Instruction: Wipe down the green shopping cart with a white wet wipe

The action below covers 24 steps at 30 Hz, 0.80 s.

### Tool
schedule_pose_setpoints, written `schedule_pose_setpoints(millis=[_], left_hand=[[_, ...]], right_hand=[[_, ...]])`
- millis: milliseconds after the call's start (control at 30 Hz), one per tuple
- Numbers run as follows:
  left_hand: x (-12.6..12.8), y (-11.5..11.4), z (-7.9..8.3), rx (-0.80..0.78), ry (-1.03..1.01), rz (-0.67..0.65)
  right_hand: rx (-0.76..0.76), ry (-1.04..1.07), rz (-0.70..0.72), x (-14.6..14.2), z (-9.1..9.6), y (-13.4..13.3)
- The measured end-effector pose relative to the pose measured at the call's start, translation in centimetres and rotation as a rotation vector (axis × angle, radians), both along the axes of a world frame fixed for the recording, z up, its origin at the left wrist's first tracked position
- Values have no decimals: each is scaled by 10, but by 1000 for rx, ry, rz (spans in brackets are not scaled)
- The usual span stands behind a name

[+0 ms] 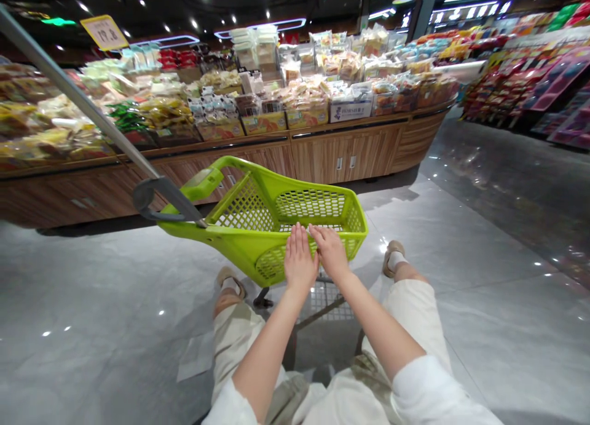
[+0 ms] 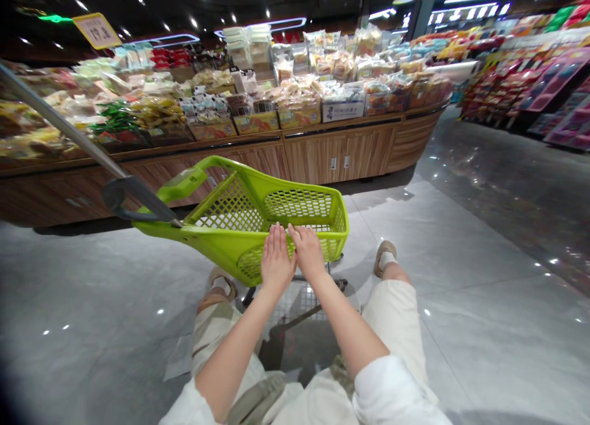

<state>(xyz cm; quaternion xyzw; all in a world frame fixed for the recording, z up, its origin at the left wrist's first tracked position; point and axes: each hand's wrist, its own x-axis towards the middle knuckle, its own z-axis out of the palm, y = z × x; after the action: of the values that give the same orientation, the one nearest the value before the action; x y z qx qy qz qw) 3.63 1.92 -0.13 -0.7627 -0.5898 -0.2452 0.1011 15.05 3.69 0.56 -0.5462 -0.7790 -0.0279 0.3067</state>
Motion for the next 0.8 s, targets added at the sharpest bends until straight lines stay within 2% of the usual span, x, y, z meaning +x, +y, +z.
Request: schedule_pose_setpoints(millis=[67, 133, 233, 300, 367, 433, 567, 633, 700, 800], left_hand=[[-4, -1, 0, 5, 12, 8], [-6, -2, -1, 8, 19, 10], [-6, -2, -1, 4, 14, 3], [-5, -1, -1, 7, 1, 0], [-3, -1, -1, 14, -14, 1], [-1, -1, -1, 19, -22, 5], [-1, -1, -2, -8, 10, 21], [-1, -1, -2, -26, 29, 30], [-2, -1, -2, -26, 36, 37], [-3, -1, -3, -7, 32, 35]], right_hand=[[20, 7, 73, 14, -6, -1], [52, 36, 59, 44, -19, -5], [81, 120, -137, 97, -40, -11], [71, 160, -272, 117, -49, -14], [63, 169, -338, 111, -50, -15], [68, 154, -322, 81, -44, -13], [60, 95, -133, 0, -25, -5], [60, 87, -51, -19, -18, -2], [73, 69, 18, -15, -18, -1], [98, 36, 38, 26, -28, -7]])
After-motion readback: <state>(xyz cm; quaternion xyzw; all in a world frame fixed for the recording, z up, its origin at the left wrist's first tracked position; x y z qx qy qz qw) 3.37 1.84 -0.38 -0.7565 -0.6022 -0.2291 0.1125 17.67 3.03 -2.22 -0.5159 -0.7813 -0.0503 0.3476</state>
